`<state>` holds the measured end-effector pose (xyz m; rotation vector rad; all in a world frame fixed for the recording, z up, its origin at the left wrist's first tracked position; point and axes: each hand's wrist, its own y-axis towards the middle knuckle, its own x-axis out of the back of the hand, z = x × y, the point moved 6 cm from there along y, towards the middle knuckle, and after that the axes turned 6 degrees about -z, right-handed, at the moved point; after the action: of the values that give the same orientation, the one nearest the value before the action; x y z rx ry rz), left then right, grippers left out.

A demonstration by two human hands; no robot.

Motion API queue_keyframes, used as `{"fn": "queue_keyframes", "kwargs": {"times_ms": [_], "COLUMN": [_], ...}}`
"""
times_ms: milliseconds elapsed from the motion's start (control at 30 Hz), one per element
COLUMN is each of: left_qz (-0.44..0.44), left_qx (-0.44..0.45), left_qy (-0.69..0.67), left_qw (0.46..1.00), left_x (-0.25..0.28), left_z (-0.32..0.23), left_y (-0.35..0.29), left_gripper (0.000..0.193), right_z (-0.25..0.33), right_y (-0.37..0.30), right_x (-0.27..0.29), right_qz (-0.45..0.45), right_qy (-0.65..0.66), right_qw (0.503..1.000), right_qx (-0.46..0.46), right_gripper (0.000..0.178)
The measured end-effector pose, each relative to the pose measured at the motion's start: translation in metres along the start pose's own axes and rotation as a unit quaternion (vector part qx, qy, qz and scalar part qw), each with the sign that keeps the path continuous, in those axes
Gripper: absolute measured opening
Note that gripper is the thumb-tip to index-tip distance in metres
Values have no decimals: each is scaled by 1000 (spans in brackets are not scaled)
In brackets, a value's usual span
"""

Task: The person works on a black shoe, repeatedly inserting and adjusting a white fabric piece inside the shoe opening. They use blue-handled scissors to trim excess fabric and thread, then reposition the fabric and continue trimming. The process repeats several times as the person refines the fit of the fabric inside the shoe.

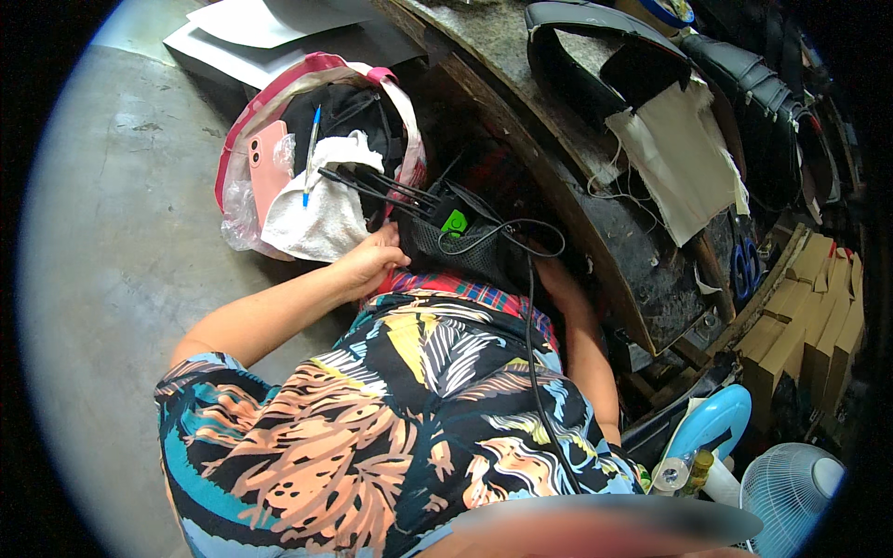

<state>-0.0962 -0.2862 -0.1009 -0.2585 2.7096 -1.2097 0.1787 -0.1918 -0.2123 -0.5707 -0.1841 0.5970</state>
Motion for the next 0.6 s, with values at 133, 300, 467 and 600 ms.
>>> {"fn": "queue_keyframes", "kwargs": {"times_ms": [133, 300, 467, 600], "left_qz": [43, 64, 41, 52], "left_qx": [-12, -36, -5, 26], "left_qy": [-110, -137, -151, -228], "left_qw": [993, 988, 988, 972], "left_x": [-13, -25, -29, -27], "left_z": [-6, -18, -22, -19], "left_y": [-4, -14, -23, -34], "left_gripper": [74, 88, 94, 90], "right_z": [12, 17, 22, 23], "right_y": [-8, -25, -26, -22], "right_x": [2, 5, 10, 2], "right_qz": [28, 14, -27, -30], "right_qy": [-14, -12, 10, 74], "right_qw": [999, 1000, 999, 996], "right_qx": [27, -8, -39, -46], "right_gripper": [54, 54, 55, 55]}}
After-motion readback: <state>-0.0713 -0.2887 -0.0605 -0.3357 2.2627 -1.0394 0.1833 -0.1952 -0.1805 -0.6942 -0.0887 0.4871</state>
